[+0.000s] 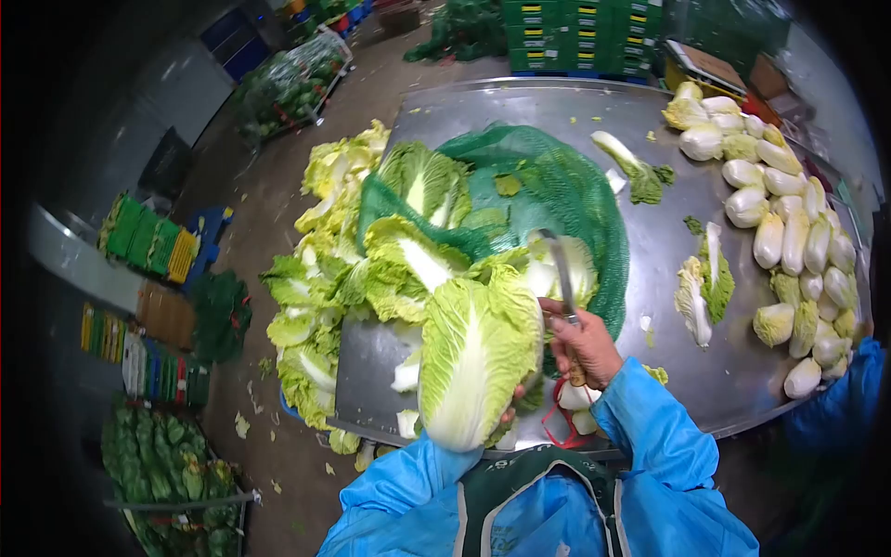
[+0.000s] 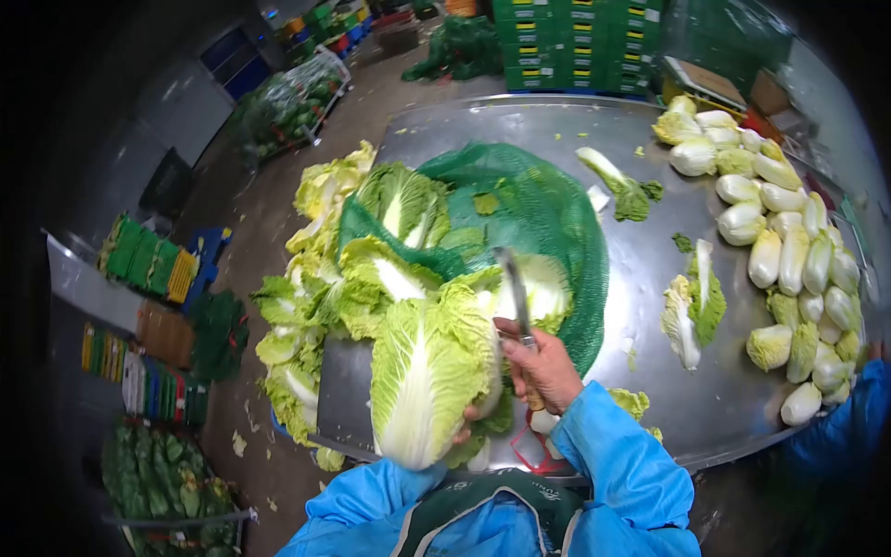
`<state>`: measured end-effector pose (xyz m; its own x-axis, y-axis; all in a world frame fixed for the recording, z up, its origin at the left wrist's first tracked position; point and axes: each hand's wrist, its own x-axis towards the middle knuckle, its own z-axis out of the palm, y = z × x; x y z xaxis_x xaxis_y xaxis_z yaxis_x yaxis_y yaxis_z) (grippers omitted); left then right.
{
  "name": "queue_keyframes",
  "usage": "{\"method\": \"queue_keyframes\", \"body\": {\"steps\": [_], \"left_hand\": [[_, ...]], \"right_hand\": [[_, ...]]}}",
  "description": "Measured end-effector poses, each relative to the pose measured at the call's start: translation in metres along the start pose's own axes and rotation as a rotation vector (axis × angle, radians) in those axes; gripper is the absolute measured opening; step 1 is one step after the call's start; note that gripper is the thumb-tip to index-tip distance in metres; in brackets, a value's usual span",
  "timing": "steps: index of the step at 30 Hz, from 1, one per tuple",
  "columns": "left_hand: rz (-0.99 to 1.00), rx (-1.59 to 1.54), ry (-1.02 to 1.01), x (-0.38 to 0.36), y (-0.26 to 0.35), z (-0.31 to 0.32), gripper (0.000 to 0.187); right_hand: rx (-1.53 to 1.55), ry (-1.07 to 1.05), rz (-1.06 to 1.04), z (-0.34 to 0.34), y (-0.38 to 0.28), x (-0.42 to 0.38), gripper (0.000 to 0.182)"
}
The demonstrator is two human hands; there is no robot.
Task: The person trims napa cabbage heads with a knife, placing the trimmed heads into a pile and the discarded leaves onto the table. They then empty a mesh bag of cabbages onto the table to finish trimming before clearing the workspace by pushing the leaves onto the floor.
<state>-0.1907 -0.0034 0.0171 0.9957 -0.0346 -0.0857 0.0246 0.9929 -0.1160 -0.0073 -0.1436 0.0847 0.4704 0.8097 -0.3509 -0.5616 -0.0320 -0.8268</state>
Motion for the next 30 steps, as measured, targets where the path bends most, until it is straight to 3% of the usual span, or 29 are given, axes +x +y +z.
{"method": "queue_keyframes", "body": {"steps": [3,4,5,8,9,11,12,13,14,15,16,17,19,20,24,27,29,30], "left_hand": [[-0.114,0.016,-0.037,0.014,-0.013,-0.018,0.073],[-0.187,-0.064,-0.177,0.027,-0.016,-0.017,0.072],[-0.202,-0.067,-0.179,0.032,-0.016,-0.015,0.072],[-0.173,-0.113,-0.160,0.035,-0.012,0.003,0.072],[-0.158,-0.143,-0.107,0.038,-0.009,0.010,0.072],[-0.130,-0.168,-0.056,0.035,-0.005,0.014,0.072],[-0.072,0.219,0.108,0.034,-0.002,0.014,0.075],[-0.011,0.605,0.267,0.036,0.002,0.013,0.077],[-0.008,0.608,0.262,0.040,0.004,0.007,0.077],[-0.089,0.269,0.123,0.041,0.005,-0.004,0.080],[-0.169,-0.073,-0.012,0.040,0.003,-0.010,0.084],[-0.178,-0.073,-0.008,0.040,-0.003,-0.010,0.084],[-0.238,0.028,-0.028,0.043,-0.010,-0.004,0.090],[-0.223,0.234,0.013,0.042,-0.009,-0.007,0.101],[-0.233,0.247,-0.044,0.033,-0.010,-0.014,0.099],[-0.194,0.232,0.113,0.023,-0.002,-0.044,0.095],[-0.271,0.180,0.169,0.022,0.007,-0.057,0.087],[-0.272,0.176,0.171,0.020,0.008,-0.064,0.087]], "right_hand": [[-0.015,-0.025,0.046,-0.008,-0.003,-0.001,0.065],[-0.052,-0.006,0.035,-0.005,-0.012,-0.005,0.060],[-0.051,0.008,0.029,-0.012,-0.015,-0.007,0.060],[-0.281,0.384,-0.032,-0.029,-0.030,-0.015,0.045],[-0.309,0.418,0.008,-0.043,-0.041,-0.019,0.047],[-0.386,0.449,-0.268,-0.066,-0.036,-0.013,0.051],[-0.384,0.443,-0.271,-0.071,-0.021,-0.002,0.051],[-0.500,0.489,-0.412,-0.062,-0.016,0.007,0.052],[-0.618,0.534,-0.553,-0.058,-0.016,0.011,0.053],[-0.668,0.399,-0.349,-0.057,-0.017,0.008,0.053],[-0.482,0.280,-0.120,-0.035,-0.035,0.007,0.052],[-0.290,0.161,0.101,-0.021,-0.044,0.009,0.051],[-0.232,-0.003,0.048,-0.010,-0.043,0.019,0.049],[-0.258,-0.040,0.041,-0.005,-0.050,0.016,0.048],[-0.227,-0.037,-0.034,-0.006,-0.039,0.015,0.044],[-0.204,0.024,-0.013,0.001,-0.037,0.012,0.038],[-0.585,0.005,-0.244,0.003,-0.038,0.016,0.034],[-0.585,0.006,-0.128,0.003,-0.042,0.016,0.030]]}}
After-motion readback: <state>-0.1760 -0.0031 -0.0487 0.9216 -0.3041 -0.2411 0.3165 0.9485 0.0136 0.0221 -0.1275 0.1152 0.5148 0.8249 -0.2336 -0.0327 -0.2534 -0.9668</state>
